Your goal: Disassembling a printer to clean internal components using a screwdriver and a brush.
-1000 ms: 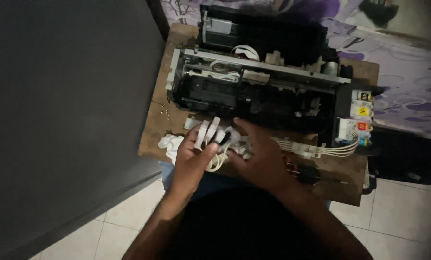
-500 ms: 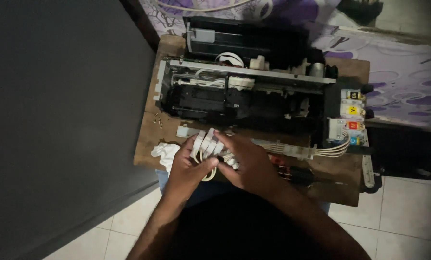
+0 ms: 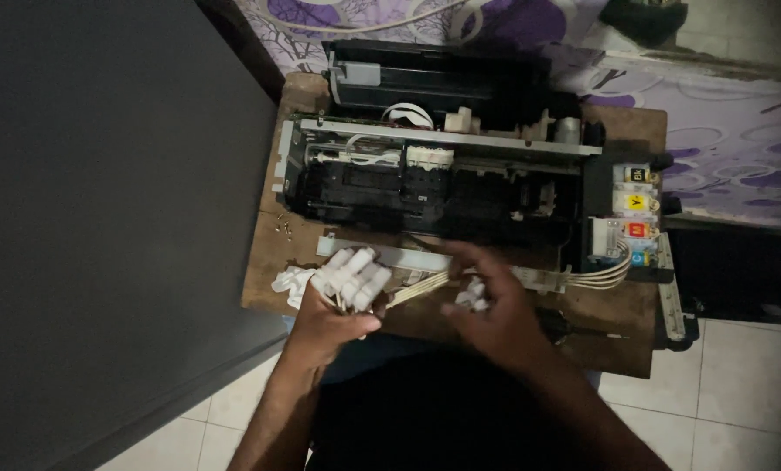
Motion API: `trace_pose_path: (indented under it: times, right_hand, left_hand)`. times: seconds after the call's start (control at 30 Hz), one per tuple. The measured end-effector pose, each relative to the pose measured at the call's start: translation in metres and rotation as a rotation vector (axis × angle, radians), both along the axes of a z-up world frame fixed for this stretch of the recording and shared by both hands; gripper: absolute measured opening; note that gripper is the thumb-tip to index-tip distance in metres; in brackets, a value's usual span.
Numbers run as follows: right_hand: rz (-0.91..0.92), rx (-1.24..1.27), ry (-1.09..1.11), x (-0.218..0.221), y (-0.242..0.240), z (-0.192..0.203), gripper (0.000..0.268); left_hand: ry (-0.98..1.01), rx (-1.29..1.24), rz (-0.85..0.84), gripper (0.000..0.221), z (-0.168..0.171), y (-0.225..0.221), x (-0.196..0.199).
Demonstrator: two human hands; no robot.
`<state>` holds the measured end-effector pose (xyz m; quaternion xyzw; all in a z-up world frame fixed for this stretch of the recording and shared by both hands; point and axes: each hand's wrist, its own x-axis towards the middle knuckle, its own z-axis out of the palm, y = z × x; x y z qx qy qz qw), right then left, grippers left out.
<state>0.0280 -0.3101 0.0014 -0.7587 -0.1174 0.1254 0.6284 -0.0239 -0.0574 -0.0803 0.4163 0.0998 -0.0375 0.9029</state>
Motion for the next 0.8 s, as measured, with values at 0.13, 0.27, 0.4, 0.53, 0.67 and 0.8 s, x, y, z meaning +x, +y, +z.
trace_pose_path:
  times: [0.13, 0.27, 0.4, 0.53, 0.67, 0.8]
  right_hand:
    - [0.131, 0.055, -0.090, 0.008, 0.014, 0.001, 0.084]
    - [0.263, 0.071, -0.257, 0.013, 0.026, 0.007, 0.099]
    - [0.364, 0.089, -0.314, 0.017, 0.037, 0.021, 0.080]
    - [0.396, 0.117, -0.257, 0.018, 0.040, 0.028, 0.067]
    - [0.313, 0.069, -0.325, 0.019, 0.043, 0.026, 0.064]
    - [0.222, 0.021, -0.372, 0.021, 0.039, 0.007, 0.069]
  left_hand:
    - [0.009, -0.037, -0.085, 0.114, -0.003, 0.001, -0.015]
    - [-0.046, -0.131, -0.390, 0.096, 0.008, 0.000, -0.009]
    - [-0.174, -0.060, -0.504, 0.074, 0.015, 0.002, 0.000]
    - [-0.162, -0.024, -0.516, 0.065, 0.011, 0.011, 0.000]
    - [-0.191, 0.215, -0.449, 0.082, 0.031, 0.006, 0.008]
    - [-0.262, 0.522, -0.270, 0.093, 0.069, -0.001, 0.012]
